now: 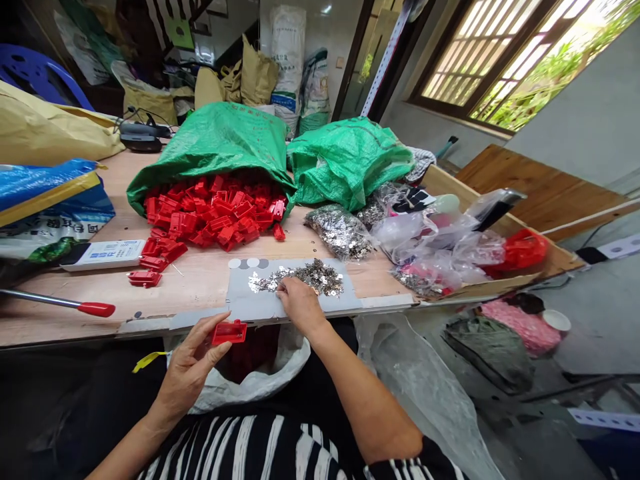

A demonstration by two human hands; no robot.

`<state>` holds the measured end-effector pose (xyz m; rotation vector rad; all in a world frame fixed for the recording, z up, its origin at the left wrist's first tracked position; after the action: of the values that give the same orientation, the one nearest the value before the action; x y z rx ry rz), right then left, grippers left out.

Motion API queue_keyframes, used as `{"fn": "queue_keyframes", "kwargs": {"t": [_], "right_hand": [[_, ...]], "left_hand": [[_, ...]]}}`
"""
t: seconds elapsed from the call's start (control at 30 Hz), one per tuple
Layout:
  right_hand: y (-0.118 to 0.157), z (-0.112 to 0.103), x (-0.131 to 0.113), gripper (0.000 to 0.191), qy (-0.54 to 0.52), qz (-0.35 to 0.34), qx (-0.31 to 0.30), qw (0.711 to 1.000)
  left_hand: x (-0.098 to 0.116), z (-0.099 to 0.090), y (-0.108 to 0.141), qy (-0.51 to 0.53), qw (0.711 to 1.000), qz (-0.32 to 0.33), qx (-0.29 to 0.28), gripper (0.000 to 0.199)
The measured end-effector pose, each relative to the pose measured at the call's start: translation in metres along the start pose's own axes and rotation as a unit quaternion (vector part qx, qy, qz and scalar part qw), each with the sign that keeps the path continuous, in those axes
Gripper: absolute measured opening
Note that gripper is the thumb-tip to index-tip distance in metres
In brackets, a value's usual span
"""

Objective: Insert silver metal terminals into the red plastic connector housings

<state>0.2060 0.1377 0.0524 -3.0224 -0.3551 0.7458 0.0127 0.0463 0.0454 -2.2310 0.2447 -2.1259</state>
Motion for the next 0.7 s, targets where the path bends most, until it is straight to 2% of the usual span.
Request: {"fn": "queue_keyframes", "kwargs": {"t": [0.17, 0.33, 0.57, 0.63, 0.7], "right_hand": [[-0.001, -0.001, 0.002, 0.006, 0.011, 0.021, 0.013, 1.000], [-0.001, -0.003, -0.001, 0.008, 0.004, 0.010, 0.016, 1.000], [0.009, -0.014, -0.003, 0.004, -0.103, -0.028, 0.080, 0.991], [0.013, -0.017, -0.007, 0.006, -0.147, -0.032, 0.074, 0.986], [0.019, -0.018, -0.018, 0.005, -0.192, -0.044, 0.039, 0.980]], "left_hand": [[0.014, 0.002, 0.000, -0.050, 0.996, 0.077, -0.008, 0.041], [0.020, 0.004, 0.001, -0.084, 0.993, 0.085, -0.007, 0.041], [-0.002, 0.004, 0.000, 0.072, 0.997, -0.030, -0.003, 0.031], [-0.009, 0.008, 0.000, 0.140, 0.987, -0.073, -0.008, 0.034], [-0.014, 0.011, 0.000, 0.213, 0.970, -0.114, -0.006, 0.038]]}}
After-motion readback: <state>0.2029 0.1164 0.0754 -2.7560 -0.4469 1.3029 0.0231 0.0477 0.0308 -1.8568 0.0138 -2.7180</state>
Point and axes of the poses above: each hand's wrist, its own y-axis away from the middle knuckle, its own z-axis out of the palm, x = y × z, the point moved 10 cm from there along -y, towards the middle knuckle, and after that the axes turned 2 degrees about -x, right-handed, at the moved point
